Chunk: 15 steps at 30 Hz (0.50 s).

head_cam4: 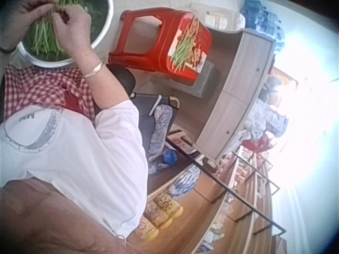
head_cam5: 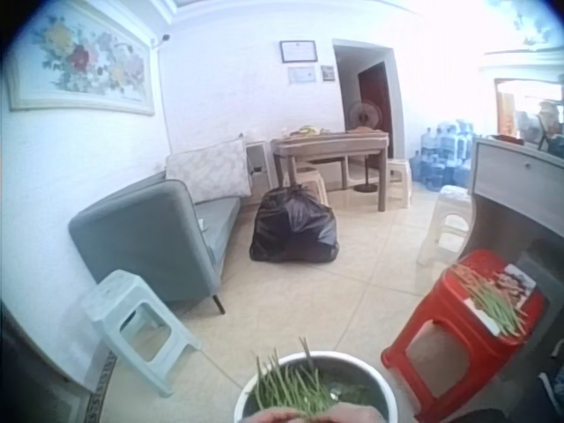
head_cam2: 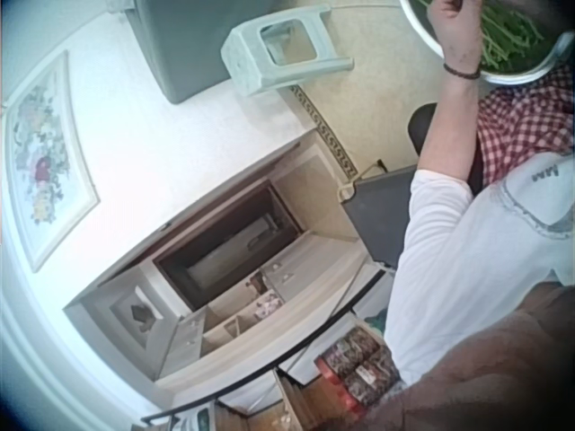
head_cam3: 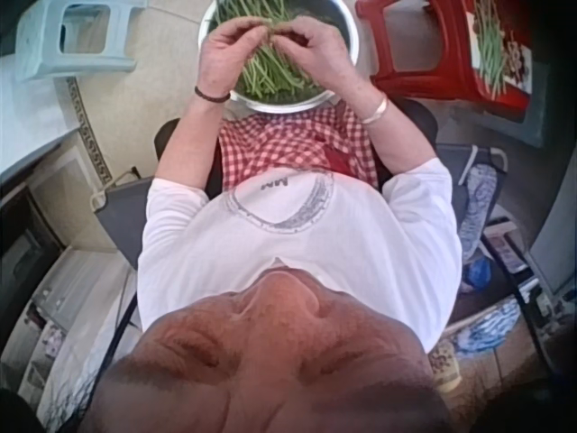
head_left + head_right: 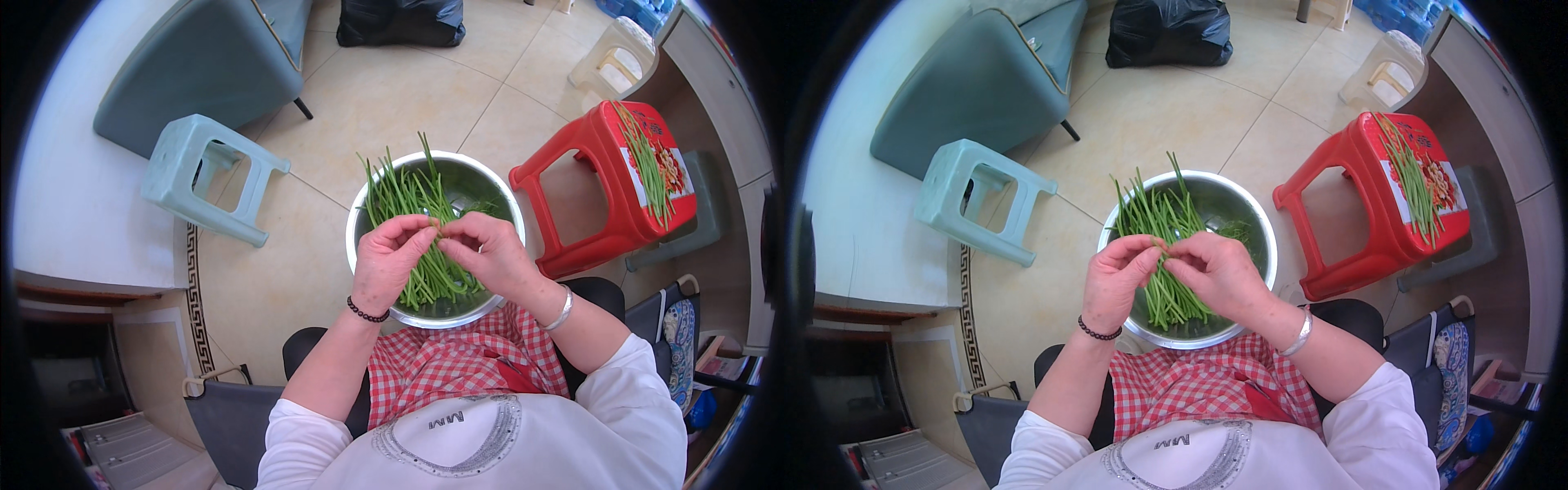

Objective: The person sits with a metal bowl on their lap and snaps the ends off long green vegetables, likely water spinach. They place the trimmed pieces into the bowl and occasionally drop the ends onto a nearby red stool.

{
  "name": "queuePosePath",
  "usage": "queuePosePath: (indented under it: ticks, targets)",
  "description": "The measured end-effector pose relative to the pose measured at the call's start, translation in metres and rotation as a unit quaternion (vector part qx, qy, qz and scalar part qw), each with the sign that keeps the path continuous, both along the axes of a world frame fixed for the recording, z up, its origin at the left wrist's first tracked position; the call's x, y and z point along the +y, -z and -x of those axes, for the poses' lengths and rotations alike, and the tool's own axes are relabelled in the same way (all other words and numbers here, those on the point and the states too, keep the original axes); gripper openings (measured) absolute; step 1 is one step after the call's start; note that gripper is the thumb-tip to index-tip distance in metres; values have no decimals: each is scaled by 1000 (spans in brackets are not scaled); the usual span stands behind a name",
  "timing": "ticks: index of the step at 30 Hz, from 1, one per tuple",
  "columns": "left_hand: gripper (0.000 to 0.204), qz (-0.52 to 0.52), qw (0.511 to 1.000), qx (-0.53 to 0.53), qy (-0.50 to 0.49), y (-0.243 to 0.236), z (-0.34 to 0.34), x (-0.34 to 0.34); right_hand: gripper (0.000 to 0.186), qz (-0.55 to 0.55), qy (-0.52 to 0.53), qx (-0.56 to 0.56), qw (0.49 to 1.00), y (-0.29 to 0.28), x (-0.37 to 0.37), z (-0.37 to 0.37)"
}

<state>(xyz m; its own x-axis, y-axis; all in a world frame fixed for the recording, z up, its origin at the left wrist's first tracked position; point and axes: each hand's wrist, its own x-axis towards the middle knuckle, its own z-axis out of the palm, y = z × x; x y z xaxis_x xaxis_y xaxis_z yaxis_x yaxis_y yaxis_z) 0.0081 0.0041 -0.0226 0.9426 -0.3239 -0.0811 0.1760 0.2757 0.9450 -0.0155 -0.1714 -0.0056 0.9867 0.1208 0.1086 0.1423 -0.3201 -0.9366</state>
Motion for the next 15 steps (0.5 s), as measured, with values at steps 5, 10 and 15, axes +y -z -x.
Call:
queuePosePath:
  ticks: [5, 10, 15]
  targets:
    - [16, -119, 990, -66, -34, -10, 3, -3, 15, -140, -1, 79, 987, -6, -3, -3]
    - [15, -245, 911, -318, -90, -1, 4, -8, 17, -144, -26, 145, 978, -8, -4, -1]
    - [19, -300, 853, -417, -99, -8, 4, -10, 18, -164, -12, 170, 972, -9, -7, -2]
